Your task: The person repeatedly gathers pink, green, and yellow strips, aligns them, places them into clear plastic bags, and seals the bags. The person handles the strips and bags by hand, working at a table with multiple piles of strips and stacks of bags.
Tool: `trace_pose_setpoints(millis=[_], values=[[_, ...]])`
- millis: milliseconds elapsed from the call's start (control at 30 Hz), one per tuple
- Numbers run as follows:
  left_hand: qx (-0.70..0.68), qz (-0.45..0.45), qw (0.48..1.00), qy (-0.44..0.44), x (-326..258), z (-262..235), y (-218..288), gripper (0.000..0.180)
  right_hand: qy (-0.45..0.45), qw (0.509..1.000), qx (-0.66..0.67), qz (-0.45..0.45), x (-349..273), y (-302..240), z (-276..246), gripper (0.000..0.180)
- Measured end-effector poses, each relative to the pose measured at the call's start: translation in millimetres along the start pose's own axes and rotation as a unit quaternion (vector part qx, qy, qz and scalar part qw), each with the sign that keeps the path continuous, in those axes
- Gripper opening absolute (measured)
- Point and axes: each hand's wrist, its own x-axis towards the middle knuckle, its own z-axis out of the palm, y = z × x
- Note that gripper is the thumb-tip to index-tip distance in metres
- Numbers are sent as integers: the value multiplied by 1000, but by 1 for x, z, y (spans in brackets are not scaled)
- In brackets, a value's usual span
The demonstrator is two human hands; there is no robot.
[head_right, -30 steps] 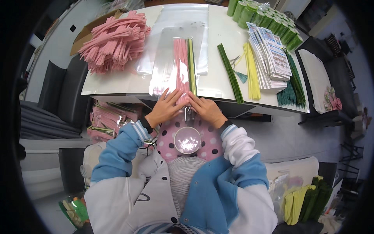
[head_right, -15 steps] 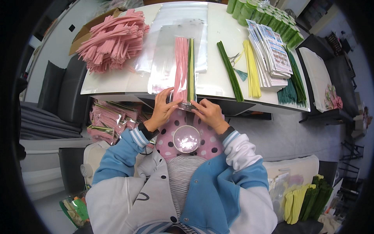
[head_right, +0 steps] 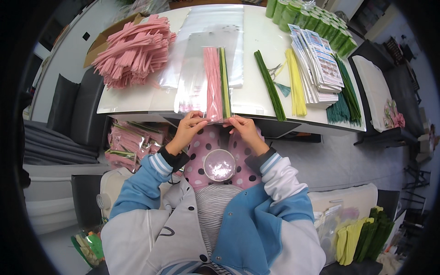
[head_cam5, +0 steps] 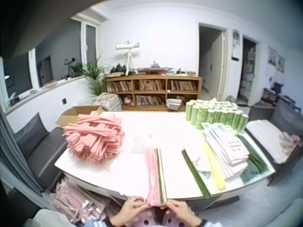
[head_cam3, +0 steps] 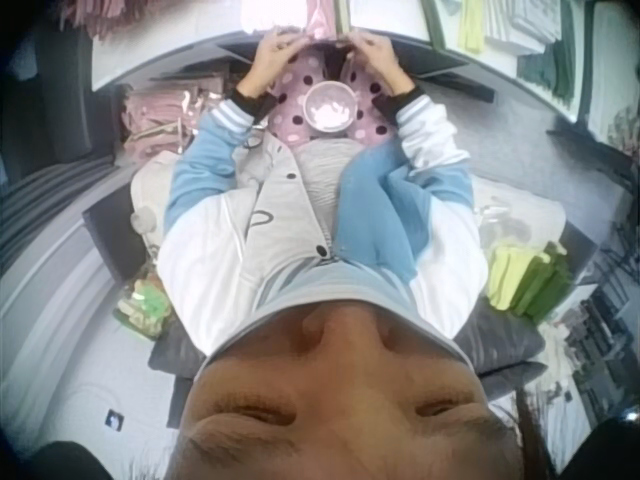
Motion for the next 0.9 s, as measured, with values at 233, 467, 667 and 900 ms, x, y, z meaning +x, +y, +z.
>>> trace_pose_setpoints(millis=[233, 467, 667, 900], values=[[-99, -78, 991, 41, 6, 15, -5, 21, 105, 993, 38, 48, 1, 12, 6, 29], [-23, -67, 993, 98, 9, 21, -10, 20, 175, 982, 61, 44, 2, 16, 19, 29], [-81, -204, 973, 73, 17, 19, -2, 22, 183, 980, 56, 61, 3, 11, 21, 28], [-246, -311, 918, -27, 30, 25, 21, 29, 149, 980, 57, 122, -1, -9, 22, 26]])
